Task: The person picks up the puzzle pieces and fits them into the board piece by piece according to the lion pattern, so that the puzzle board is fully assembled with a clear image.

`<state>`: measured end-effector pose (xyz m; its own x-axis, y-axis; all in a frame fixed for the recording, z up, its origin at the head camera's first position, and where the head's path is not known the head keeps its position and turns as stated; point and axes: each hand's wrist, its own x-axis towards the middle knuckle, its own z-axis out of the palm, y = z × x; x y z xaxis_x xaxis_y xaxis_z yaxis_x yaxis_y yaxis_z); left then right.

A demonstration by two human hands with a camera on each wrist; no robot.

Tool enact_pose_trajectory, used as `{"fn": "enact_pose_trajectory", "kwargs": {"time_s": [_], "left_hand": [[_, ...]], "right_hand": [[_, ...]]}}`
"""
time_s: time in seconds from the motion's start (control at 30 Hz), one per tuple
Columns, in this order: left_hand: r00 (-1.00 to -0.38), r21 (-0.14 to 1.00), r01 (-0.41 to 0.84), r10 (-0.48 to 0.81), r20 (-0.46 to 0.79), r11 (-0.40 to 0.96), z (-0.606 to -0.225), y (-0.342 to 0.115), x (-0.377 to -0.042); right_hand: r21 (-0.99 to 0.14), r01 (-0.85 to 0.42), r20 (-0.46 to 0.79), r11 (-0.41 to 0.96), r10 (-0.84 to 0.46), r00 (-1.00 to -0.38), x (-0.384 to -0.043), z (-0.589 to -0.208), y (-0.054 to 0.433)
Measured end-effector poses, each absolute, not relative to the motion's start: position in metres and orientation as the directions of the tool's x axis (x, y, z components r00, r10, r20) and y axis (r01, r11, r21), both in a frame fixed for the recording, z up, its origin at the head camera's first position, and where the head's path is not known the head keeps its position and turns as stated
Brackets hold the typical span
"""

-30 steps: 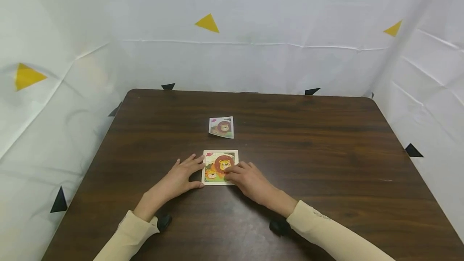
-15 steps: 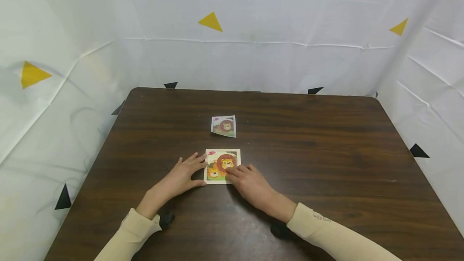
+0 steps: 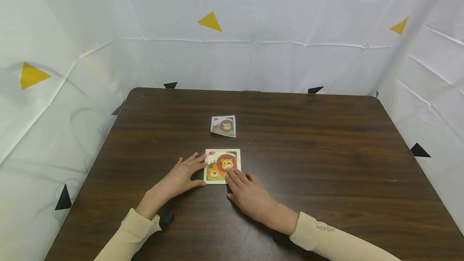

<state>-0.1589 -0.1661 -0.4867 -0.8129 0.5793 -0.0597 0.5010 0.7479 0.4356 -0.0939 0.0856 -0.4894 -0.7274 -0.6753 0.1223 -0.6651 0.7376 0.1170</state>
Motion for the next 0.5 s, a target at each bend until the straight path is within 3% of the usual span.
{"fn": "enact_pose_trajectory", "kwargs": {"time_s": [0.2, 0.5], "left_hand": [[-0.811, 0.441, 0.502, 0.582, -0.058, 0.744, -0.4858, -0.1666, -0.1585], [-0.810, 0.434, 0.510, 0.584, -0.049, 0.743, -0.4867, -0.1674, -0.1585]], "right_hand": [[0.117, -0.652, 0.043, 0.749, -0.660, -0.750, -0.0872, -0.4874, 0.0817], [-0.071, -0.621, -0.085, 0.781, -0.625, -0.776, -0.0864, -0.4867, 0.0832]]}}
